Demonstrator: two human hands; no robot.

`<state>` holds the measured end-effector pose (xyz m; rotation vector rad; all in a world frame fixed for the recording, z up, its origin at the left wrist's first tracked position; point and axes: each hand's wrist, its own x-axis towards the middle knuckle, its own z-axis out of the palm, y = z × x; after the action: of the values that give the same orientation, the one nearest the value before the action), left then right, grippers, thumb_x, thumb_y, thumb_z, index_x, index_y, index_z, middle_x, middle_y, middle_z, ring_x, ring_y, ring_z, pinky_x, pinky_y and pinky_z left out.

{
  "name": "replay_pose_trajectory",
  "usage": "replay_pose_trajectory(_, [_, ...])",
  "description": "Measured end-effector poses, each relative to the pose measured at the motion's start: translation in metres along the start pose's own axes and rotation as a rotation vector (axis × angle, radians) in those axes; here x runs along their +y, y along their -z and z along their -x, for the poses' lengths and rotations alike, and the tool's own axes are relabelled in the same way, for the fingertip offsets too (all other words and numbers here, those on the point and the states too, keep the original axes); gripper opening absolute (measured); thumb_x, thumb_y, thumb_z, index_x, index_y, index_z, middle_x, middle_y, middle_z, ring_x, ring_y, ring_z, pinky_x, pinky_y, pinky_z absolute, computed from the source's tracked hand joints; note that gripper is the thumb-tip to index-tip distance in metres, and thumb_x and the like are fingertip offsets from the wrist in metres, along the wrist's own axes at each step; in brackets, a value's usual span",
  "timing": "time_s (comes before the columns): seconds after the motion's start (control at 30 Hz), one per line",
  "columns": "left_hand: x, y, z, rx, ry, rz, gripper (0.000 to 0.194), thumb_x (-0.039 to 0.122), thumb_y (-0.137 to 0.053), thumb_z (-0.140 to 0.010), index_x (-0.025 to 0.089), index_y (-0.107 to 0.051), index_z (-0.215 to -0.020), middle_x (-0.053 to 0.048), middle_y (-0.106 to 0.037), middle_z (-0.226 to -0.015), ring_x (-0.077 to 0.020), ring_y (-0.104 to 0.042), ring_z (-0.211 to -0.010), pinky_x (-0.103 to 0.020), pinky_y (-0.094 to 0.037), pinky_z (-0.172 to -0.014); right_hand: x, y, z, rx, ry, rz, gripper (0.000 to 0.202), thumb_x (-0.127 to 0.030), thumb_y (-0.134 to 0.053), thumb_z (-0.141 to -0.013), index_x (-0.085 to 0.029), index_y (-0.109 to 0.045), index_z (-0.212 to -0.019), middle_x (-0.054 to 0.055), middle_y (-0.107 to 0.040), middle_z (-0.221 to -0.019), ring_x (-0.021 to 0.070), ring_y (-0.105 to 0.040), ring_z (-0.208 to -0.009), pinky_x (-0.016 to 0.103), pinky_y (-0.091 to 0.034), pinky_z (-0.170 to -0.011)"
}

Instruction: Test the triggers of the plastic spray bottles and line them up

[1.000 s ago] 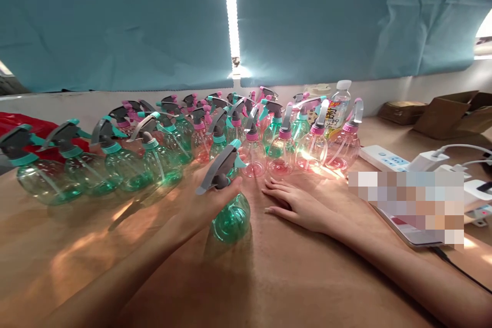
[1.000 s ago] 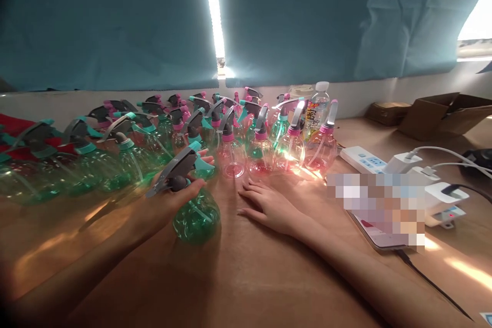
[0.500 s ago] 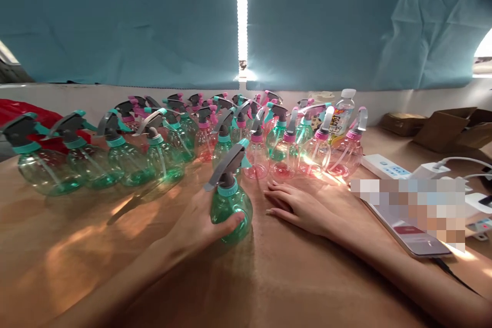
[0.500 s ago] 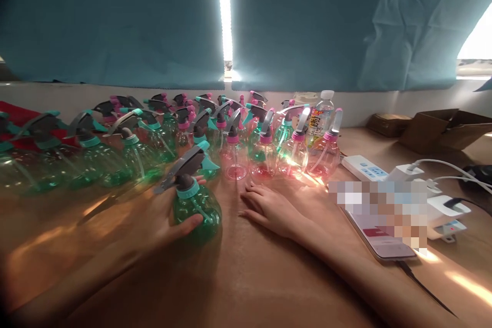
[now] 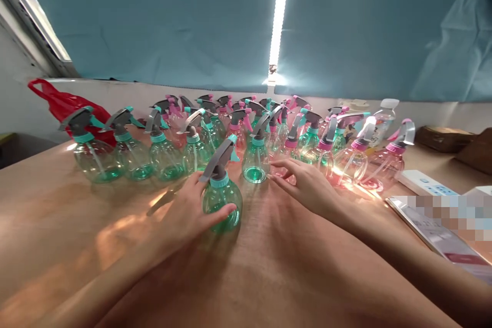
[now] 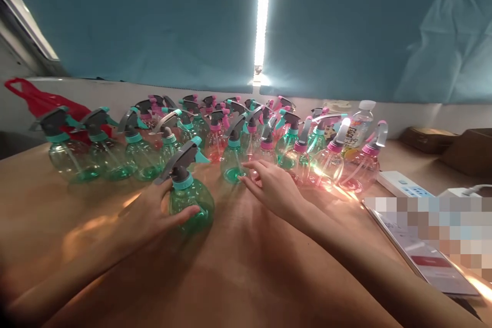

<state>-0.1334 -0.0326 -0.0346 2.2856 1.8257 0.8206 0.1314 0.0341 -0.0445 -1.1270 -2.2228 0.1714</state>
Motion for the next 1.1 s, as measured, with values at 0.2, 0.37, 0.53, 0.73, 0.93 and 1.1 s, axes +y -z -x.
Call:
replay_pose_trajectory(0.2, [-0.013, 0.003, -0.03, 0.026, 0.011, -0.032, 0.057, 0.058, -0.061, -0.081, 0.016, -0.051, -0.119, -0.013, -0.063, -0.115, -0.0321, -0.061, -0.107, -0.045, -0.049, -0.09, -0.009, -0.013, -0.026, 0.035, -0.119, 0.023, 0.046, -0.045, -0.054, -0.092, -0.019, -0.055, -0.13, 0.013, -0.069, -0.109, 0.0264, -0.07, -0.08, 0.044, -0.054, -0.077])
replay_pose_trajectory(0.37, [-0.009, 0.001, -0.057, 0.014, 0.102, 0.017, 0.067, 0.053, -0.069, -0.075, 0.012, -0.047, -0.123, -0.021, -0.062, -0.121, -0.0381, -0.06, -0.113, -0.048, -0.05, -0.089, -0.007, -0.023, -0.043, 0.062, -0.167, -0.029, 0.056, -0.042, -0.059, -0.089, -0.015, -0.048, -0.137, 0.018, -0.063, -0.124, 0.0338, -0.064, -0.107, 0.053, -0.048, -0.094])
replay_pose_trajectory(0.53, [-0.005, -0.001, -0.075, 0.019, 0.133, 0.062, 0.065, 0.045, -0.074, -0.072, 0.013, -0.046, -0.122, -0.021, -0.061, -0.124, -0.0385, -0.059, -0.116, -0.048, -0.05, -0.091, -0.007, -0.026, -0.058, -0.004, -0.29, -0.198, 0.063, -0.042, -0.06, -0.087, -0.015, -0.043, -0.141, 0.022, -0.054, -0.136, 0.0334, -0.069, -0.093, 0.052, -0.054, -0.084])
replay_pose_trajectory(0.73, [-0.003, -0.006, -0.085, 0.037, 0.199, 0.086, 0.08, 0.046, -0.073, -0.074, 0.014, -0.033, -0.135, -0.021, -0.059, -0.124, -0.0387, -0.056, -0.117, -0.048, -0.05, -0.09, -0.007, -0.032, -0.07, -0.071, -0.386, -0.271, 0.062, -0.049, -0.058, -0.087, -0.011, -0.045, -0.135, 0.024, -0.056, -0.13, 0.0232, -0.07, -0.063, 0.043, -0.058, -0.062])
replay_pose_trajectory(0.93, [-0.004, -0.015, -0.096, 0.054, 0.235, 0.03, 0.083, 0.048, -0.074, -0.073, 0.011, -0.033, -0.136, -0.022, -0.058, -0.124, -0.0403, -0.055, -0.118, -0.047, -0.049, -0.091, -0.01, -0.032, -0.074, -0.107, -0.464, -0.284, 0.052, -0.053, -0.061, -0.084, -0.014, -0.051, -0.115, 0.016, -0.067, -0.099, 0.0218, -0.068, -0.059, 0.034, -0.054, -0.05])
replay_pose_trajectory(1.1, [-0.005, -0.018, -0.102, 0.059, 0.197, 0.017, 0.079, 0.047, -0.073, -0.075, 0.01, -0.035, -0.134, -0.023, -0.057, -0.126, -0.0401, -0.055, -0.118, -0.047, -0.047, -0.095, -0.011, -0.029, -0.075, -0.135, -0.468, -0.293, 0.043, -0.05, -0.061, -0.084, -0.015, -0.049, -0.106, 0.014, -0.065, -0.098, 0.0186, -0.065, -0.051, 0.032, -0.051, -0.044])
